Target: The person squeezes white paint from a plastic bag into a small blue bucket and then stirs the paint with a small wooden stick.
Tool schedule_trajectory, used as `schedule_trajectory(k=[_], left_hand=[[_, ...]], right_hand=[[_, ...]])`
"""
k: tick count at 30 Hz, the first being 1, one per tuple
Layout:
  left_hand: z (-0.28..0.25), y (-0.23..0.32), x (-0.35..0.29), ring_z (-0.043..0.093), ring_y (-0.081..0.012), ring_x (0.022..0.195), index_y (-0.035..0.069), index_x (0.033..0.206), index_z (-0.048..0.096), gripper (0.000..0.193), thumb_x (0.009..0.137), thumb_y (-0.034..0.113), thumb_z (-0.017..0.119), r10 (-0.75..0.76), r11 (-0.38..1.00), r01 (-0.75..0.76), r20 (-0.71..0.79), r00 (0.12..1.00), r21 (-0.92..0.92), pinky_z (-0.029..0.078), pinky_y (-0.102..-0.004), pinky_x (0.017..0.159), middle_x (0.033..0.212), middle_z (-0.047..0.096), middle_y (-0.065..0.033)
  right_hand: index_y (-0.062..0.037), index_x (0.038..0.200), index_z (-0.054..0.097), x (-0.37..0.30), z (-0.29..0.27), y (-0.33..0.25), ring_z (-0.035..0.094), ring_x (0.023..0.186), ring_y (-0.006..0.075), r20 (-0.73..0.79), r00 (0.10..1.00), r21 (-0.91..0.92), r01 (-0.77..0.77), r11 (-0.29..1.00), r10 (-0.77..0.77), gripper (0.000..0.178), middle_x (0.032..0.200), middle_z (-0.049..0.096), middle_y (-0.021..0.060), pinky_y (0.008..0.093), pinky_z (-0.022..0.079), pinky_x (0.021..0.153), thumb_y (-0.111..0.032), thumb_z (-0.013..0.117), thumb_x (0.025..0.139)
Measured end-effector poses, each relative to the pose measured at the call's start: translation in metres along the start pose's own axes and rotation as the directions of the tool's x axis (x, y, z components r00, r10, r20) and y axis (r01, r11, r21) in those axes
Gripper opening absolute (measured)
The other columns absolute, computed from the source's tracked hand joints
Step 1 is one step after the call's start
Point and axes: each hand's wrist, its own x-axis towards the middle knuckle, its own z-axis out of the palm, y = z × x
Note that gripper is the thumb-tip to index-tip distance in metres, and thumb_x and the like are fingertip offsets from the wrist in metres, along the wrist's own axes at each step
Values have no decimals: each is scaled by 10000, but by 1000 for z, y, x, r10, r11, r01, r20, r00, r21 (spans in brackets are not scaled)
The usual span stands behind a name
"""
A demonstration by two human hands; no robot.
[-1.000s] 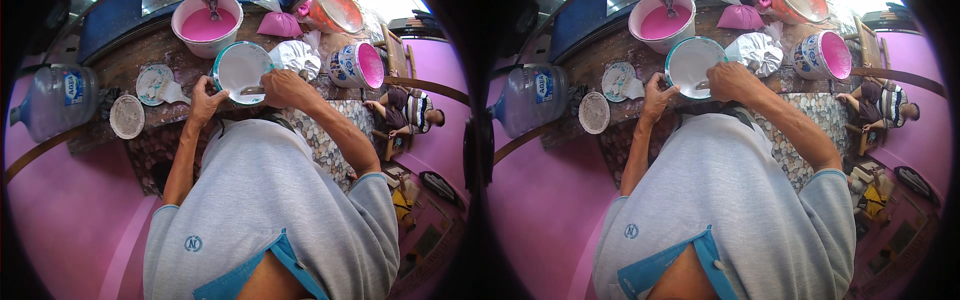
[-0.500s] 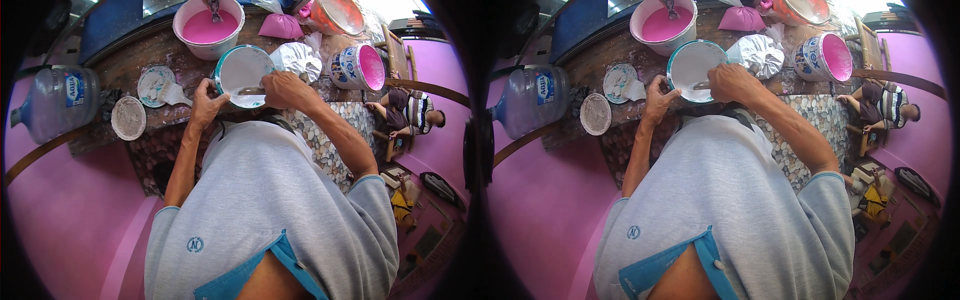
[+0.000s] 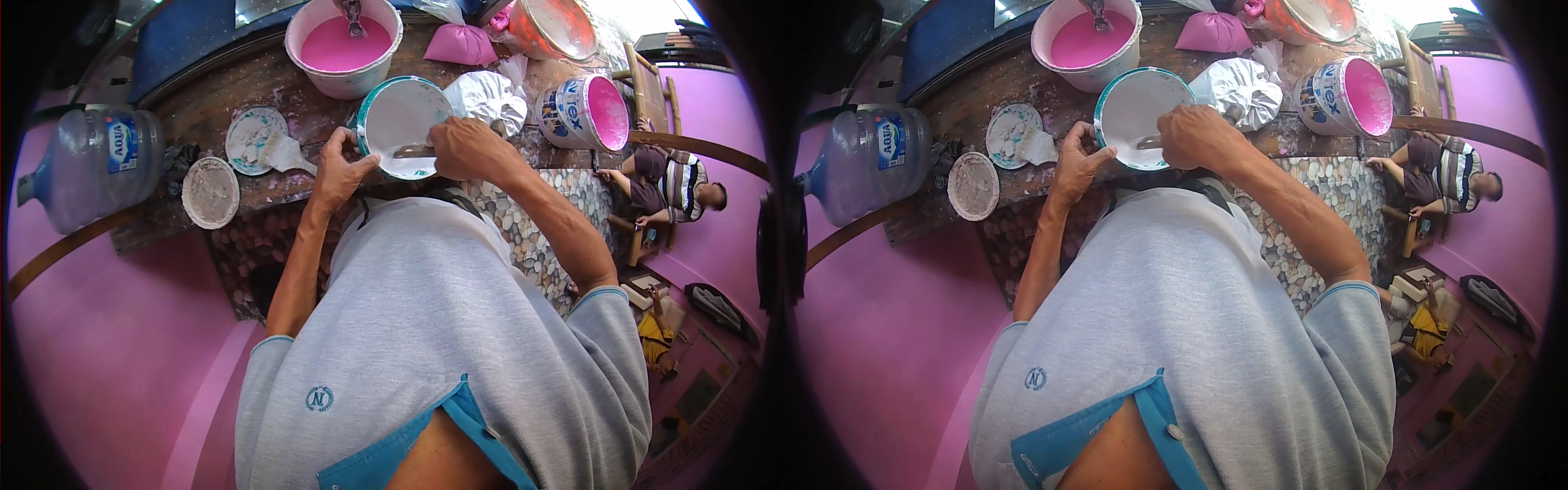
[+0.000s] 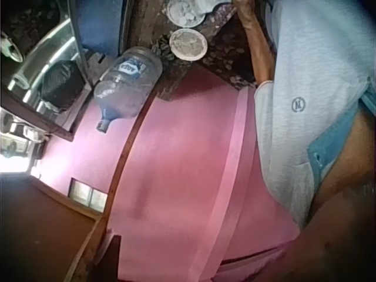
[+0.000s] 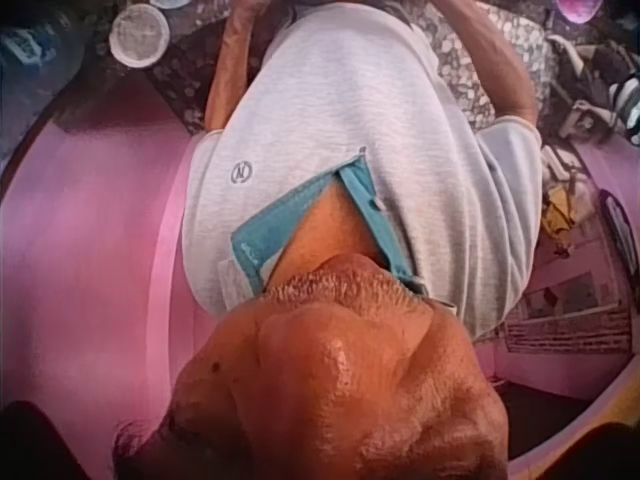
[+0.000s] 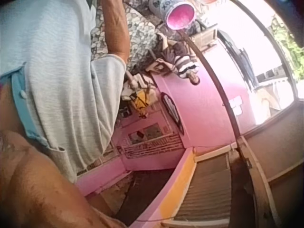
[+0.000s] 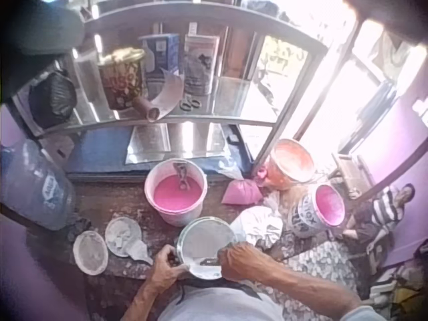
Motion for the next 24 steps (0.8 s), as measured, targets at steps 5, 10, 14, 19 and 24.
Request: schedule_trajectory(k=[5, 10, 14, 19, 24], left_hand=[[-4, 7, -1, 509, -41, 708, 55, 913, 501, 234, 771, 53, 686, -9, 992, 6, 26, 1000, 130, 444, -200, 624, 786, 546, 18], [-1, 10, -1, 485, -37, 689, 55, 903, 514, 226, 765, 62, 693, 32, 988, -36, 25, 999, 151, 420, -195, 608, 777, 535, 28], [-4, 4, -1, 500, -37, 699, 63, 897, 505, 229, 769, 63, 695, 45, 991, -50, 37, 998, 122, 430, -198, 614, 779, 544, 25], [-4, 0, -1, 502, -70, 697, 37, 872, 515, 251, 716, 57, 711, -15, 999, 14, 14, 1000, 30, 444, -227, 636, 765, 549, 3], [-7, 4, -3, 504, -59, 672, 42, 879, 504, 251, 725, 49, 703, -63, 997, 63, 5, 998, -41, 448, -212, 603, 750, 551, 7]], right_hand=[[58, 819, 644, 17, 3, 3, 640, 727, 365, -166, 983, 49, 84, 995, -75, 234, 739, 624, 265, 431, 492, 717, -50, 485, 686], [48, 757, 638, 10, -1, 23, 640, 704, 373, -200, 979, 1, -41, 999, 40, 209, 728, 622, 265, 445, 500, 699, -71, 482, 686], [33, 775, 648, -2, 7, 20, 640, 702, 371, -108, 992, -41, -63, 997, 58, 204, 723, 623, 261, 438, 505, 694, -81, 506, 683], [45, 801, 651, 1, 8, 2, 630, 691, 386, -81, 997, 32, 12, 999, -9, 224, 725, 611, 281, 444, 496, 684, -64, 507, 669], [42, 796, 637, 5, 22, 21, 624, 681, 396, -231, 972, 12, -42, 999, 44, 226, 706, 619, 240, 450, 500, 659, -114, 500, 707]])
